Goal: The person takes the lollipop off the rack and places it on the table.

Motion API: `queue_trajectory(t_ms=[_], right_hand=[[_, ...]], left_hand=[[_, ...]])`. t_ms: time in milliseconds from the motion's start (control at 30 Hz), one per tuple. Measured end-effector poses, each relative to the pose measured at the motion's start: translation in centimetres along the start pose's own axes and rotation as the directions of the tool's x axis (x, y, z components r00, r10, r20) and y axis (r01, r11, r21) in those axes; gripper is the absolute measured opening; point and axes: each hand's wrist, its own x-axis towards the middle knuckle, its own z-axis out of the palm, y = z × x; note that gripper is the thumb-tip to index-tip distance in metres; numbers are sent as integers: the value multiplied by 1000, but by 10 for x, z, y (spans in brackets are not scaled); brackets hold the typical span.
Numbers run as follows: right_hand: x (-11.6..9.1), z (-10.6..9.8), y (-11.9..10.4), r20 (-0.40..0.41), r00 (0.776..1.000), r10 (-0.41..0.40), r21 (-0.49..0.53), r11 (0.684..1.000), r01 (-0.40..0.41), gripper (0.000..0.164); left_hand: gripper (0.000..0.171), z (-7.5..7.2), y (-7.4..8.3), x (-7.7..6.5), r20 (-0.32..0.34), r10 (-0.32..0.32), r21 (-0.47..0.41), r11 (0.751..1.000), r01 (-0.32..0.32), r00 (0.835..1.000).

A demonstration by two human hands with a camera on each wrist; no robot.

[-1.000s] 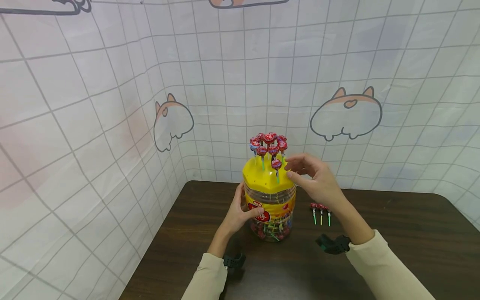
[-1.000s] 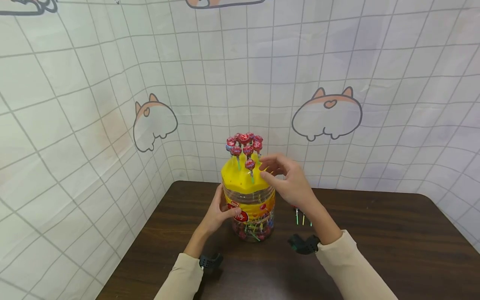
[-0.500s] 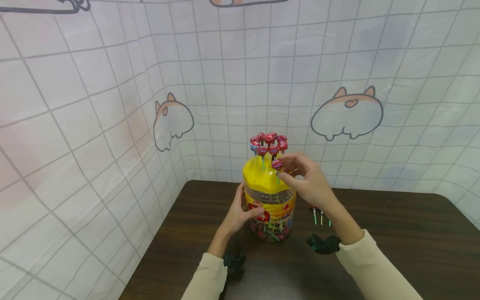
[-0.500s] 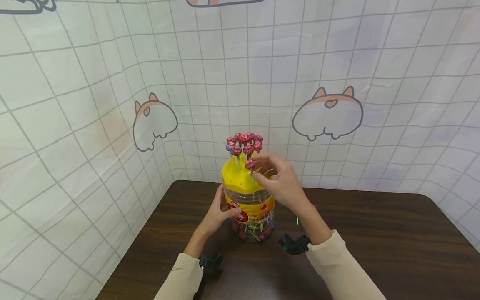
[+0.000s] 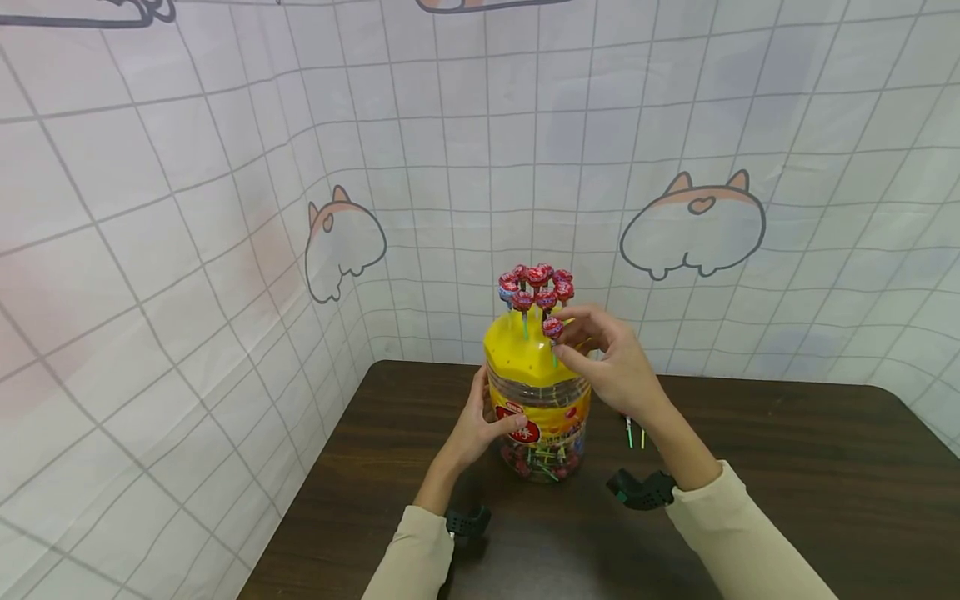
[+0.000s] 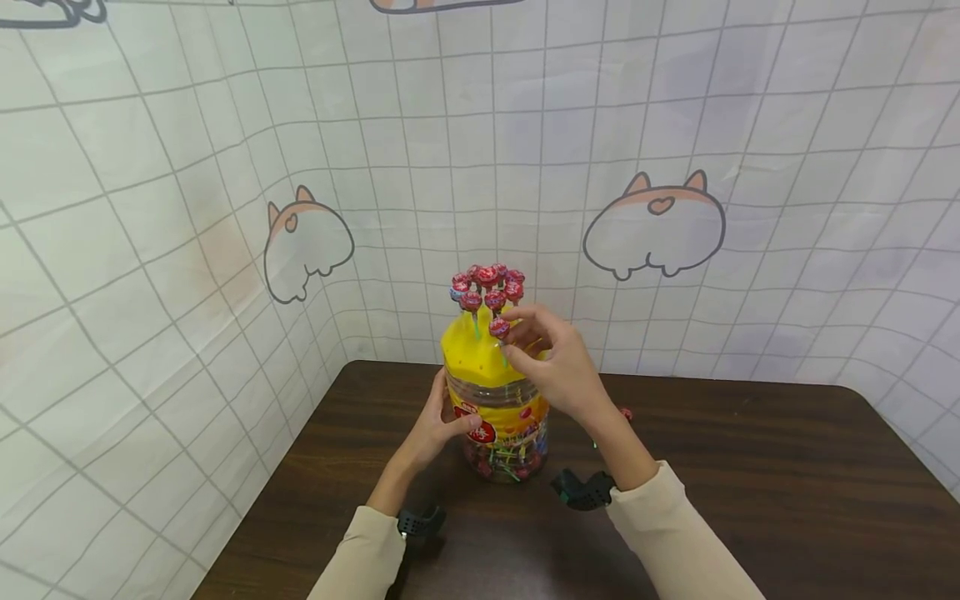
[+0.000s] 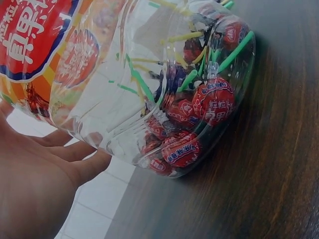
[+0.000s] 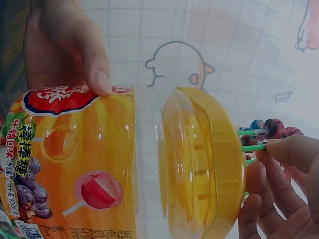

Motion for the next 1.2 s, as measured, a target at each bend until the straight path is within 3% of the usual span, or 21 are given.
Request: queue_trajectory(t_ms=[300, 600, 800, 1000, 1200], right_hand=[[0, -3, -4, -66, 998, -19, 99, 995, 26, 43], [-7, -22, -6, -154, 988, -28, 176, 983, 55, 45], [-28, -33, 10, -232, 972, 45, 245, 969, 14, 43], [-46, -41, 34, -297, 950, 101, 350, 937, 10, 42], [-55, -54, 51, -342, 928, 148, 368, 930, -12, 42]], left_hand=[[95, 1, -1, 1, 13, -14, 4, 1000, 14, 1000], [93, 1, 0, 1, 20, -14, 6, 1000, 14, 1000], [94, -1, 0, 0, 18, -14, -25, 1000, 14, 1000], [93, -3, 1, -2, 31, -9, -39, 999, 10, 999], [94, -1, 0, -1, 29, -10, -37, 999, 11, 1000]])
